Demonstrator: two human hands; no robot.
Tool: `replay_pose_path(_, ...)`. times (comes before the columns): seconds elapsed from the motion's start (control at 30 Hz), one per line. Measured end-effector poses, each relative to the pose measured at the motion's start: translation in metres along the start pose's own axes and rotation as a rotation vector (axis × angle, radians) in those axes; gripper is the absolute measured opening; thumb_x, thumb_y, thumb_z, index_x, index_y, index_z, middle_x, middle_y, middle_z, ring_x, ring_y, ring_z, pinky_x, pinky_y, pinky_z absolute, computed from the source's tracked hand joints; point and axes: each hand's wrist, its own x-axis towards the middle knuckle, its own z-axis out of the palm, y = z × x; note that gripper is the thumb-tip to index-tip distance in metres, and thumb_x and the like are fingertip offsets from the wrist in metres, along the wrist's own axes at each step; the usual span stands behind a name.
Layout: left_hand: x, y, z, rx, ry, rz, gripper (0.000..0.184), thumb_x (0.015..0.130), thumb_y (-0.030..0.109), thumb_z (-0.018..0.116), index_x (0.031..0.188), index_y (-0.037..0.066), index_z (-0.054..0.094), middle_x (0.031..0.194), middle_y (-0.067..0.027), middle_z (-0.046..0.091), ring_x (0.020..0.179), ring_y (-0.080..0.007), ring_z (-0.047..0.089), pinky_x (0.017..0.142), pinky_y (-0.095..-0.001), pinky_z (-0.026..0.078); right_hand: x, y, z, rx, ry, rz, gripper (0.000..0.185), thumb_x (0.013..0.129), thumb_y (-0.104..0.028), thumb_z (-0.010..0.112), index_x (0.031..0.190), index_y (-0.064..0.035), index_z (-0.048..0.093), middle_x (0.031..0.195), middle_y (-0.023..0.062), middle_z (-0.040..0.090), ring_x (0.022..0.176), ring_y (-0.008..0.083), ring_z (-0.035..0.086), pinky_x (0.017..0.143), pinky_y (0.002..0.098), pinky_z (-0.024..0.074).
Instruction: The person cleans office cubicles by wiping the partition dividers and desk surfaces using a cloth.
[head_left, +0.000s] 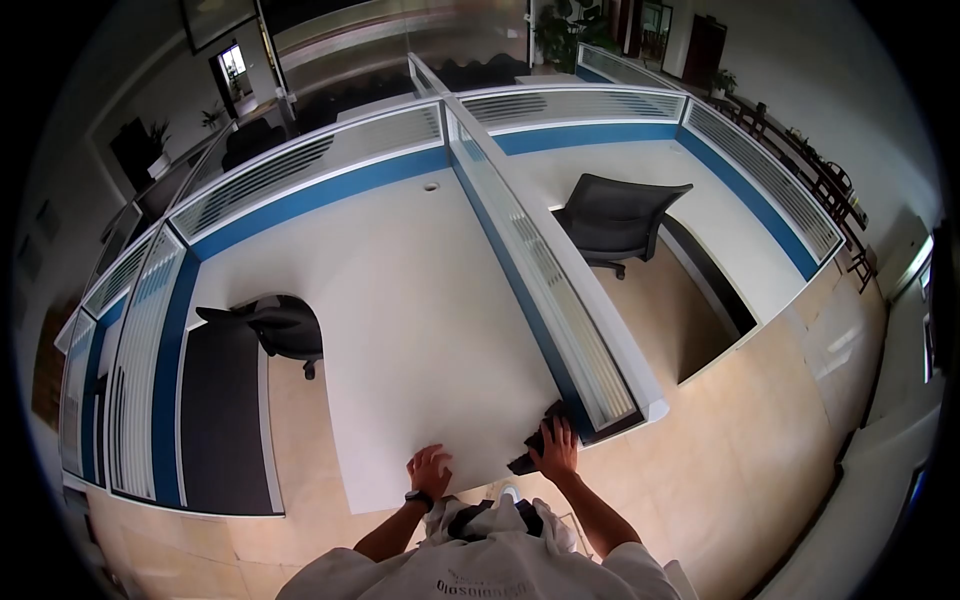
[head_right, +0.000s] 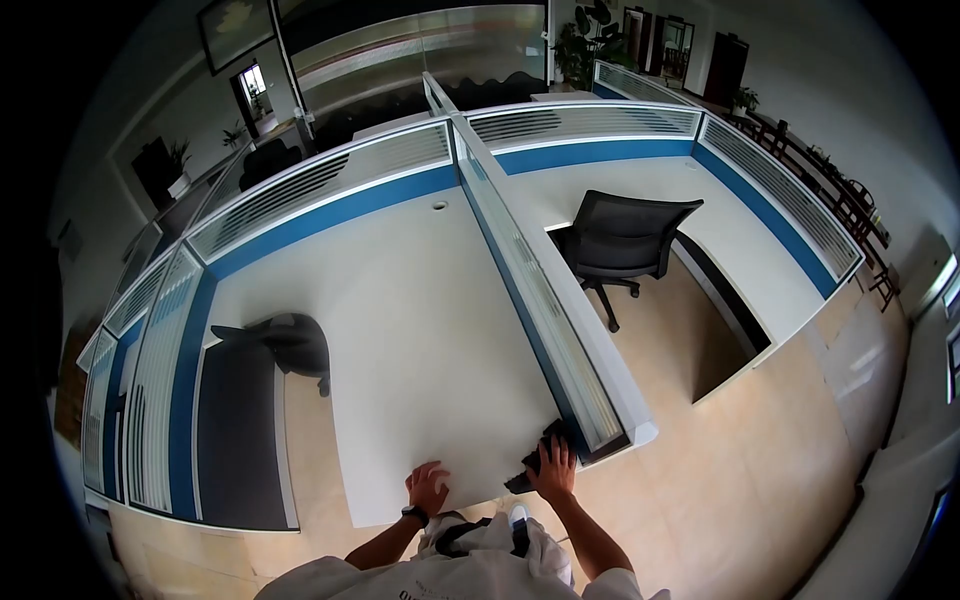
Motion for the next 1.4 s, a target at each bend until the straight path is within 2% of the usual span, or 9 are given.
replay_pose_path(0.3, 0.011, 0.003, 0.0, 0.015, -0.01, -0.057, 0.018, 0.07, 0.015, 0.061, 0.087, 0.022, 0.062, 0.116, -0.0004, 0.05, 0.117, -0.0245, 0.038, 0.093, -0.0471, 0.029, 0.04, -0.01, 0.023, -0.06, 0.137, 0.059, 0.07, 0.074, -0.036, 0.06, 0.135, -0.011, 0.035, 0.143, 0.0155, 0.026, 0.133, 0.0353, 0.021, 0.105, 0.0558, 0.0194)
replay_pose_path(0.7, 0.045, 0.001, 0.0, 0.063, -0.198, -0.184, 0.015, 0.071, 0.019, 0.061, 0.087, 0.02, 0.062, 0.107, -0.0046, 0.049, 0.107, -0.0276, 0.042, 0.087, -0.045, 0.034, 0.101, -0.02, 0.03, -0.051, -0.015, 0.106, 0.074, 0.078, -0.037, 0.056, 0.14, -0.0128, 0.025, 0.147, 0.0135, 0.018, 0.136, 0.0328, 0.013, 0.107, 0.0546, 0.0165)
replay_pose_path(0.8, 0.062, -0.003, -0.002, 0.091, -0.174, -0.143, 0.017, 0.072, 0.02, 0.06, 0.089, 0.018, 0.061, 0.106, -0.0052, 0.049, 0.105, -0.0274, 0.044, 0.086, -0.0455, 0.034, 0.125, -0.023, 0.035, -0.117, 0.017, 0.059, 0.073, 0.079, -0.038, 0.055, 0.14, -0.0114, 0.026, 0.146, 0.0141, 0.019, 0.136, 0.0324, 0.014, 0.106, 0.0537, 0.018)
replay_pose_path(0.97, 0.116, -0.036, 0.009, 0.053, 0.007, -0.034, 0.014, 0.072, 0.019, 0.06, 0.085, 0.015, 0.06, 0.091, -0.0046, 0.055, 0.094, -0.0283, 0.05, 0.079, -0.0458, 0.037, 0.179, -0.033, 0.036, -0.257, -0.076, 0.048, 0.073, 0.083, -0.046, 0.049, 0.142, -0.0111, 0.023, 0.148, 0.0125, 0.018, 0.136, 0.0306, 0.015, 0.105, 0.0491, 0.0198)
replay_pose_path(1.1, 0.174, -0.026, -0.018, 0.098, 0.017, -0.064, 0.009, 0.071, 0.018, 0.061, 0.079, 0.014, 0.059, 0.086, -0.0054, 0.056, 0.09, -0.0282, 0.052, 0.074, -0.0446, 0.038, 0.233, -0.045, 0.041, -0.239, -0.05, 0.046, 0.071, 0.084, -0.046, 0.047, 0.142, -0.0109, 0.023, 0.148, 0.0121, 0.017, 0.136, 0.0302, 0.015, 0.106, 0.0489, 0.0194)
replay_pose_path(1.17, 0.193, -0.026, -0.018, 0.148, 0.158, -0.13, 0.007, 0.071, 0.018, 0.061, 0.074, 0.013, 0.058, 0.082, -0.0063, 0.055, 0.087, -0.0278, 0.052, 0.071, -0.0439, 0.039, 0.261, -0.051, 0.045, -0.235, -0.034, 0.042, 0.07, 0.085, -0.046, 0.045, 0.142, -0.011, 0.023, 0.148, 0.0119, 0.016, 0.136, 0.0301, 0.014, 0.107, 0.0491, 0.018)
replay_pose_path(1.23, 0.201, -0.036, -0.01, 0.144, 0.059, -0.201, 0.008, 0.071, 0.018, 0.06, 0.077, 0.013, 0.057, 0.085, -0.0058, 0.053, 0.088, -0.0273, 0.05, 0.074, -0.0432, 0.037, 0.296, -0.056, 0.051, -0.212, -0.039, 0.025, 0.07, 0.086, -0.044, 0.046, 0.143, -0.0111, 0.021, 0.149, 0.0117, 0.015, 0.137, 0.0296, 0.013, 0.108, 0.0491, 0.0167)
replay_pose_path(1.3, 0.2, -0.037, 0.007, 0.27, 0.175, -0.232, 0.016, 0.069, 0.016, 0.06, 0.084, 0.014, 0.054, 0.095, -0.0062, 0.048, 0.096, -0.0272, 0.044, 0.081, -0.0426, 0.033, 0.335, -0.06, 0.062, -0.174, 0.043, -0.001, 0.069, 0.086, -0.041, 0.048, 0.142, -0.0109, 0.022, 0.149, 0.012, 0.016, 0.137, 0.0292, 0.013, 0.108, 0.0488, 0.0167)
replay_pose_path(1.4, 0.199, -0.035, 0.007, 0.269, 0.166, -0.253, 0.015, 0.068, 0.013, 0.057, 0.081, 0.015, 0.051, 0.093, -0.0054, 0.047, 0.093, -0.0268, 0.044, 0.079, -0.0427, 0.032, 0.406, -0.074, 0.065, -0.15, 0.028, 0.006, 0.067, 0.085, -0.039, 0.05, 0.141, -0.0104, 0.026, 0.148, 0.0118, 0.019, 0.137, 0.0294, 0.015, 0.109, 0.0476, 0.0158)
